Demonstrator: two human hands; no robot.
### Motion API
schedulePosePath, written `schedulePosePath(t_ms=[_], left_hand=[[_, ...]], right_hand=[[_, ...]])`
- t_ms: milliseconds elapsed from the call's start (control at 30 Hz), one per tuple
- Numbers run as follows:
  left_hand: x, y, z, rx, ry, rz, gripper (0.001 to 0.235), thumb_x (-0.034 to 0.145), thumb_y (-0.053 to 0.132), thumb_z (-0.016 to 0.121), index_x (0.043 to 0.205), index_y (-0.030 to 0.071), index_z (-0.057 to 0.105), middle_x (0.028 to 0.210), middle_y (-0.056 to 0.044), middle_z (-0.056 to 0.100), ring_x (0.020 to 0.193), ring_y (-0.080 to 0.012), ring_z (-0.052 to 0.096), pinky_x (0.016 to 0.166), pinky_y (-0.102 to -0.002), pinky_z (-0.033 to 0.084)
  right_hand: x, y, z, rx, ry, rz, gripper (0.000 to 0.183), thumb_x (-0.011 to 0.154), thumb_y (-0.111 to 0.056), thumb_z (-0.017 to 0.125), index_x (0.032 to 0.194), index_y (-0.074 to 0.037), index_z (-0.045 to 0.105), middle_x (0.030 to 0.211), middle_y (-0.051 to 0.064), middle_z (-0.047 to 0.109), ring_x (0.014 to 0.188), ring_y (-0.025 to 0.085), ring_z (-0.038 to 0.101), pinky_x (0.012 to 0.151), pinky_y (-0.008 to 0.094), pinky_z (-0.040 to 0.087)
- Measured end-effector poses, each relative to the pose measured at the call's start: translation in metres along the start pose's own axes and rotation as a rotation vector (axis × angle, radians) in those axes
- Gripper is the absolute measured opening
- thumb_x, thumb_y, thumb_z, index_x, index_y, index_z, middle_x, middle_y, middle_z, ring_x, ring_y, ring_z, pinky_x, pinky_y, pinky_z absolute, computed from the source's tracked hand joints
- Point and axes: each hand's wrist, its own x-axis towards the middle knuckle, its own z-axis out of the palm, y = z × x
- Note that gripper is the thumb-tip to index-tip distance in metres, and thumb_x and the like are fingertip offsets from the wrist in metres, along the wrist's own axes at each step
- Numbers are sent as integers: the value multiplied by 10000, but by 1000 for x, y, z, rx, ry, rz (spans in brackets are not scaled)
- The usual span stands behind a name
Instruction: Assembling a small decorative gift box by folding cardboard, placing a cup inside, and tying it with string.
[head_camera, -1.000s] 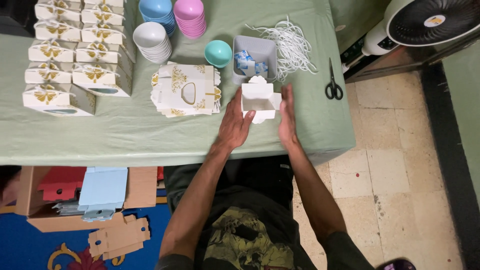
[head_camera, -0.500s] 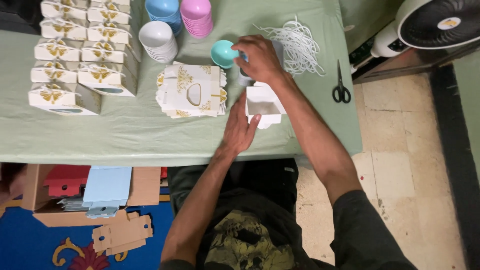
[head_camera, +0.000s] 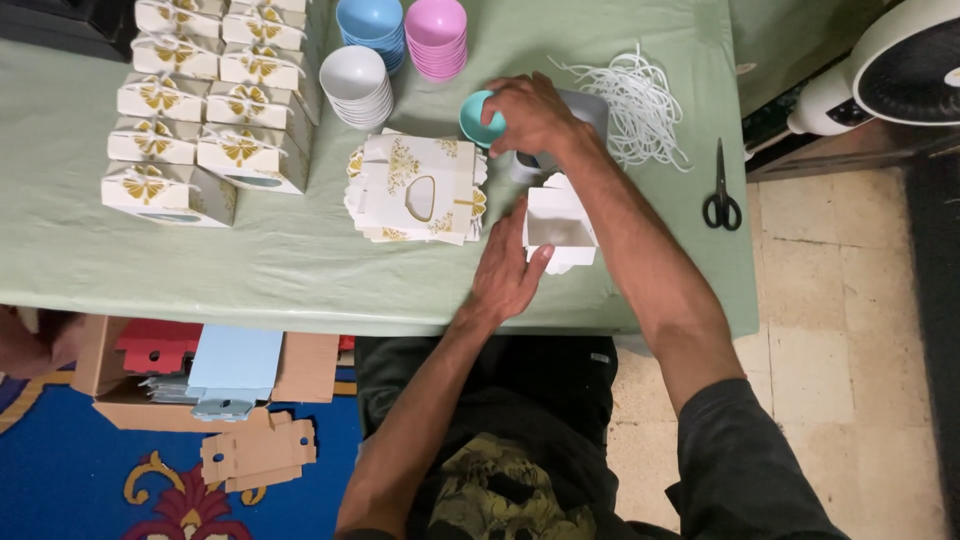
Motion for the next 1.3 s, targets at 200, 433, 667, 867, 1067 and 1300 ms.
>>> schedulePosePath(t_ms=[200, 433, 667, 867, 1067, 1300], left_hand=[[0, 1, -1, 6, -7, -20, 794, 1052, 569, 263, 1596, 2, 152, 1599, -293, 326, 1417, -448, 383, 1171, -552, 325], [0, 0, 0, -14, 5, 3, 792, 1051, 567, 271, 1594, 2, 154, 1565, -298, 358, 1385, -444, 410, 1151, -544, 350], [-1, 3, -2, -23, -6, -22, 806, 1041, 579, 270, 1590, 0, 157, 1559, -305, 360, 1411, -452, 382, 1173, -545, 320], [-1, -1, 0, -16, 0, -14, 798, 1044, 572, 274, 1594, 6, 155, 1563, -300, 357, 1409, -453, 384, 1173, -543, 317], [-2, 1, -1, -23, -11, -27, 808, 1041, 587, 265, 1600, 17, 145, 1549, -290, 373, 1385, -437, 404, 1157, -541, 335], [-1, 0, -2, -28, -4, -12, 807, 1044, 587, 265, 1597, 11, 152, 1537, -296, 380, 1406, -447, 389, 1171, -537, 319]], right_hand=[[10, 27, 27, 120, 232, -29, 499, 678, -471, 913, 1073, -204, 761, 1447, 164, 597, 1339, 282, 535, 1016, 449, 367], [-3, 15, 11, 257, 267, -10, 475, 693, -421, 943, 1037, -179, 722, 1385, 141, 589, 1156, 281, 628, 934, 445, 440], [-18, -10, -13, 289, 225, 61, 848, 715, -368, 938, 1363, -200, 417, 1327, 137, 533, 1198, 360, 552, 995, 494, 382], [-11, -13, -12, 229, 196, 99, 989, 690, -436, 926, 1517, -243, 420, 1283, 130, 458, 1247, 311, 501, 1049, 485, 354], [-18, -24, -21, 232, 154, 134, 953, 748, -444, 889, 1545, -266, 398, 1312, 128, 438, 1106, 373, 586, 982, 500, 443], [-41, -16, -32, 353, 348, 121, 1008, 769, -485, 893, 1559, -147, 367, 1329, 122, 444, 1248, 321, 547, 979, 444, 463]])
